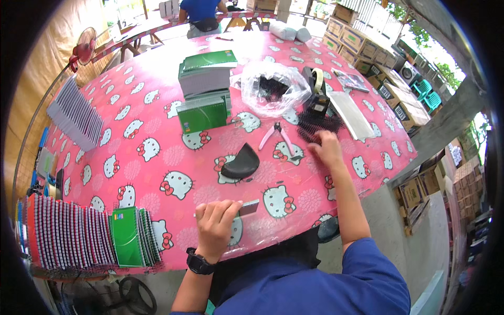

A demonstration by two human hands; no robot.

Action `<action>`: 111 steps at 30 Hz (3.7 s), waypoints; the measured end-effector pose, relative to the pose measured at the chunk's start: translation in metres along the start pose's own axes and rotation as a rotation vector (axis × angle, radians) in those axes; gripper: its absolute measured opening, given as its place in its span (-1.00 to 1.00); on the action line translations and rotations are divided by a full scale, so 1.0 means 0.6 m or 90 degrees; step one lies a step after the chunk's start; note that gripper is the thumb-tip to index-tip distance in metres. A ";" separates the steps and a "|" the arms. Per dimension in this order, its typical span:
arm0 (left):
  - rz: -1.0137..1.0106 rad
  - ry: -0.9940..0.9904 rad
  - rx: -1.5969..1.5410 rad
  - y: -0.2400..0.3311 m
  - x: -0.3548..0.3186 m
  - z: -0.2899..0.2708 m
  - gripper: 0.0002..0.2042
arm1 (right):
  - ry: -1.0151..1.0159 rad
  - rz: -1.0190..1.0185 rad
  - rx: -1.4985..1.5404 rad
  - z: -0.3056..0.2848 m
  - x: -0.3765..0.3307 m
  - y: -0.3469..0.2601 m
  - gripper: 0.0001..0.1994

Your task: The person is manually threading a plastic spiral coil through the holes of green notebooks and then placing the finished notebooks into stacks on the table.

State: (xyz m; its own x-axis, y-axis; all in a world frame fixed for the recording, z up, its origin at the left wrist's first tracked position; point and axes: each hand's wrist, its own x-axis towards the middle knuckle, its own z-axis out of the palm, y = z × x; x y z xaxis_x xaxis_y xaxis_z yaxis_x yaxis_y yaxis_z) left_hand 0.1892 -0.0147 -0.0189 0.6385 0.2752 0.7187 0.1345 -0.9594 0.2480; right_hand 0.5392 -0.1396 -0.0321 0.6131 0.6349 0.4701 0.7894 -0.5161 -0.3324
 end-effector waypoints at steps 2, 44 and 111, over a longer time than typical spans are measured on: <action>0.005 -0.001 -0.001 -0.004 0.002 -0.006 -0.74 | -0.044 0.003 -0.030 0.004 -0.001 0.009 -0.80; -0.060 -0.042 -0.041 -0.009 0.017 -0.018 -0.84 | -0.321 -0.198 0.594 -0.026 -0.115 -0.263 -0.83; -0.148 -0.063 -0.106 -0.029 -0.031 -0.030 -0.28 | -0.710 -0.295 0.765 -0.031 -0.088 -0.257 -0.51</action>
State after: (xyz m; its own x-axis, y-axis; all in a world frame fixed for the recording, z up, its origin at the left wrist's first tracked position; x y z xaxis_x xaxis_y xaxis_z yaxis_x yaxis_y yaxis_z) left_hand 0.1612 -0.0021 -0.0247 0.6774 0.4712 0.5649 0.1650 -0.8457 0.5076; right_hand 0.3848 -0.1039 0.0094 -0.3484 0.9305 0.1130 0.1514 0.1749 -0.9729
